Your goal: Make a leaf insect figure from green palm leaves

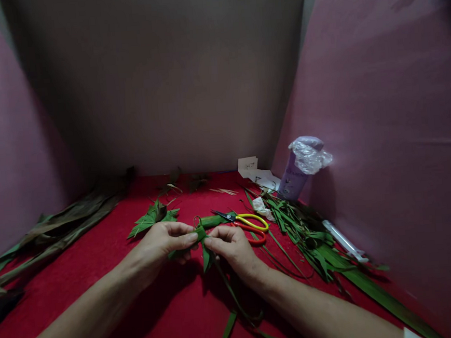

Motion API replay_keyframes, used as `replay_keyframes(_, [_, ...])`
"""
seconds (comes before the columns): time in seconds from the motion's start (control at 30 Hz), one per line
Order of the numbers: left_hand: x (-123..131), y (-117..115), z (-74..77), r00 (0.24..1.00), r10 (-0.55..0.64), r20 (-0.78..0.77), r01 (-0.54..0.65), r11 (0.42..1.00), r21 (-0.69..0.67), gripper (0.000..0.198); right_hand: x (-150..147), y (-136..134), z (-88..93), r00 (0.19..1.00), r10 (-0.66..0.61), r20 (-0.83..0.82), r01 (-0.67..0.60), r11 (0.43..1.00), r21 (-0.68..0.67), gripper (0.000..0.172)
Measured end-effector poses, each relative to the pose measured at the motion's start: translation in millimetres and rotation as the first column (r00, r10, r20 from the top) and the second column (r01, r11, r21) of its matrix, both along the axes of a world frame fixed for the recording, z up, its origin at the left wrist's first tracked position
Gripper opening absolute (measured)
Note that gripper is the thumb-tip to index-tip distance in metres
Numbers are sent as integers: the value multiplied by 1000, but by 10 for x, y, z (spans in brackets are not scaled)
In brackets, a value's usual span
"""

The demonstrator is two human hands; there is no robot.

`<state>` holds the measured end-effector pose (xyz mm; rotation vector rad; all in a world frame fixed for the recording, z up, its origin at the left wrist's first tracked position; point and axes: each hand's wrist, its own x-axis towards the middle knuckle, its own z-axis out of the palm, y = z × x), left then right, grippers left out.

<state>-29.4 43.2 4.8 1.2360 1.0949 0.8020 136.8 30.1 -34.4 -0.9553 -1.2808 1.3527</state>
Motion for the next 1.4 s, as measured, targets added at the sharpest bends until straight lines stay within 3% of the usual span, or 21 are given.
replay_keyframes(0.33, [47, -30, 35, 999, 40, 3, -40, 999, -4, 21, -2, -15, 19, 999, -3, 42, 3, 1000, 6, 20])
replay_keyframes(0.93, [31, 8, -44, 996, 36, 79, -38, 999, 24, 19, -4, -5, -8, 1000, 0, 14, 0, 1000, 7, 19])
replay_keyframes(1.4, [28, 11, 2, 997, 74, -5, -74, 997, 0, 23, -16, 5, -4, 999, -40, -6, 40, 999, 0, 19])
